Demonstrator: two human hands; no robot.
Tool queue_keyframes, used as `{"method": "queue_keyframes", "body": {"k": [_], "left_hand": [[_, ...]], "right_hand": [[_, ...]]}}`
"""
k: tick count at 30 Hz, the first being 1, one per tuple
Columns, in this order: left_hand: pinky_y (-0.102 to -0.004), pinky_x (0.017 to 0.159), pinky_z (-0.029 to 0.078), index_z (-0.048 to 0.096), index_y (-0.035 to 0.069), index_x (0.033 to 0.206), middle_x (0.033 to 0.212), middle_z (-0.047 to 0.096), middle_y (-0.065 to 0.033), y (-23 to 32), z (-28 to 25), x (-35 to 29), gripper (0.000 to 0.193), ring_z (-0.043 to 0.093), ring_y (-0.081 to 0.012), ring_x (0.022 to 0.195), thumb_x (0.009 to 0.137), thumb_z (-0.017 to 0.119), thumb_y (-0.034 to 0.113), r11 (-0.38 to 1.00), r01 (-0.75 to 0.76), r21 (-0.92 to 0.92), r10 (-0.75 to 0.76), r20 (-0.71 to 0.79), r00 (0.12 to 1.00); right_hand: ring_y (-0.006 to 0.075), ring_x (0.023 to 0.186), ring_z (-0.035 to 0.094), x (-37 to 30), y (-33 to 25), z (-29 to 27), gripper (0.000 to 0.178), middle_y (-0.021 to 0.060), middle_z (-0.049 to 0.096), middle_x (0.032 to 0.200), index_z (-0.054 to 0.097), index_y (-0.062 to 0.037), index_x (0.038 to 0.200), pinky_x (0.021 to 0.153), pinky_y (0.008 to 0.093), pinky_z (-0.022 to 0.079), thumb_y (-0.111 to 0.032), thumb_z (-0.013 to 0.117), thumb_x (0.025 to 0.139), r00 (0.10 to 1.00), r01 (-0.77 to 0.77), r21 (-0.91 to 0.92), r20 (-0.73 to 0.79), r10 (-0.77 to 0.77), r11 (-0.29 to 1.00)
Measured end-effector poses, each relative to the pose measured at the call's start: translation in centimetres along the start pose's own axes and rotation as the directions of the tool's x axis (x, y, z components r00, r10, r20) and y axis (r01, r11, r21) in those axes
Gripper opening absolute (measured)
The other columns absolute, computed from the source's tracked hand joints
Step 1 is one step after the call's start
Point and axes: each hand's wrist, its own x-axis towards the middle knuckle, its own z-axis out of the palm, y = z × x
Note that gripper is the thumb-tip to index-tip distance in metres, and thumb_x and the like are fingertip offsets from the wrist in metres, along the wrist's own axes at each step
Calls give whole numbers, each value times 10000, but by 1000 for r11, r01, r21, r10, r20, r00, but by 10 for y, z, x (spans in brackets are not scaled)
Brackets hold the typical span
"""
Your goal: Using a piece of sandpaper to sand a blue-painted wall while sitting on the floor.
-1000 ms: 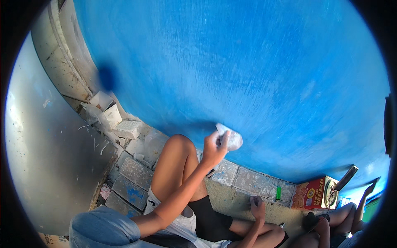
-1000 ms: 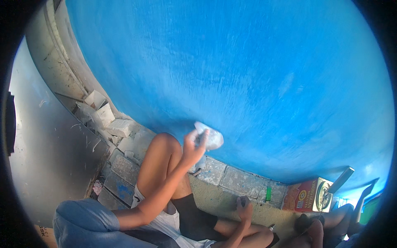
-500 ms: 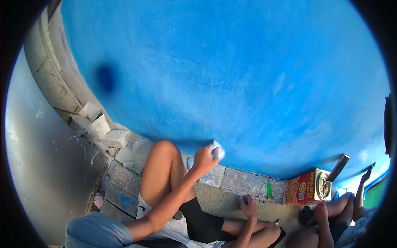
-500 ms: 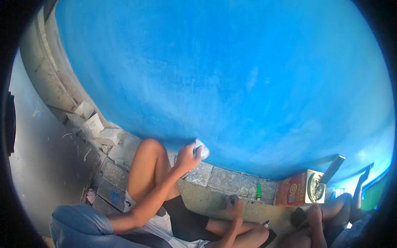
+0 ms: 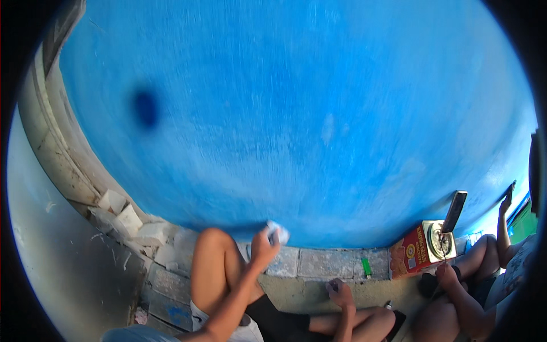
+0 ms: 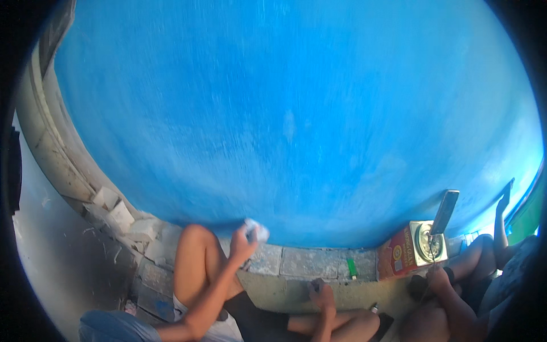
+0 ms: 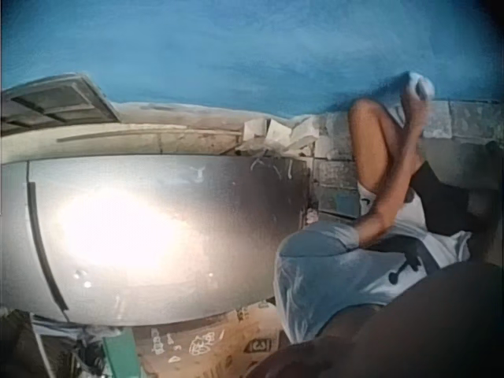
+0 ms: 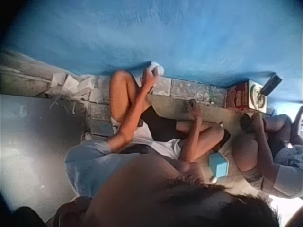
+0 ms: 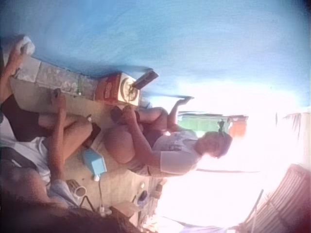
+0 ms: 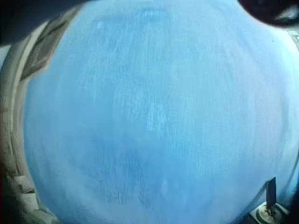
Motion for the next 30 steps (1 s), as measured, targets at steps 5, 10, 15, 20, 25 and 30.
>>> {"method": "queue_keyframes", "body": {"k": [5, 10, 15, 20, 25, 30], "left_hand": [[-384, 605, 500, 693, -25, 859, 745, 693, -196, -2, -10, 13, 192, 719, -316, 722, 933, 650, 147, 999, 21, -29, -20, 47, 999], [-338, 573, 481, 686, -52, 892, 731, 706, -157, 0, -20, 27, 216, 675, -160, 655, 959, 648, 150, 906, 29, -422, -89, -122, 989], [-460, 609, 500, 669, -47, 872, 783, 666, -273, -4, -3, -3, 262, 683, -443, 738, 927, 663, 209, 995, 76, 70, -83, 111, 990], [-423, 564, 482, 651, -52, 844, 754, 670, -254, 5, -11, 20, 280, 680, -384, 627, 930, 683, 213, 991, 0, -137, 0, -2, 1000], [-368, 559, 470, 681, -53, 854, 710, 688, -169, 5, -5, 14, 230, 637, -200, 584, 928, 692, 165, 955, 75, -287, -79, -1, 997], [-347, 625, 504, 716, -33, 905, 771, 721, -166, -5, -4, 3, 172, 695, -210, 672, 922, 664, 130, 989, 124, -78, -120, 62, 991]], "right_hand": [[240, 745, 723, 3, 11, 5, 284, 134, 734, 819, 689, -12, 1010, 693, 379, 544, -280, 705, 915, 998, 48, 77, -39, -45, 996], [225, 761, 732, 5, 12, 8, 259, 125, 744, 828, 690, -8, 1011, 689, 370, 546, -252, 700, 923, 999, -35, 64, 0, 35, 997], [224, 791, 737, 2, 10, 6, 273, 132, 745, 841, 682, -7, 1019, 700, 371, 548, -261, 701, 922, 1000, -5, 52, -3, 6, 999], [256, 809, 734, 2, 7, 7, 314, 140, 743, 847, 682, -8, 1021, 727, 386, 551, -302, 706, 912, 993, 81, 35, -84, -78, 996], [318, 828, 728, -2, -4, 4, 317, 155, 744, 877, 694, -32, 1034, 751, 412, 553, -322, 699, 905, 998, -55, -15, -32, 55, 998], [322, 846, 725, -7, -10, -1, 324, 153, 745, 892, 690, -37, 1058, 773, 415, 552, -318, 701, 899, 999, -34, 23, -20, 35, 999]]}}
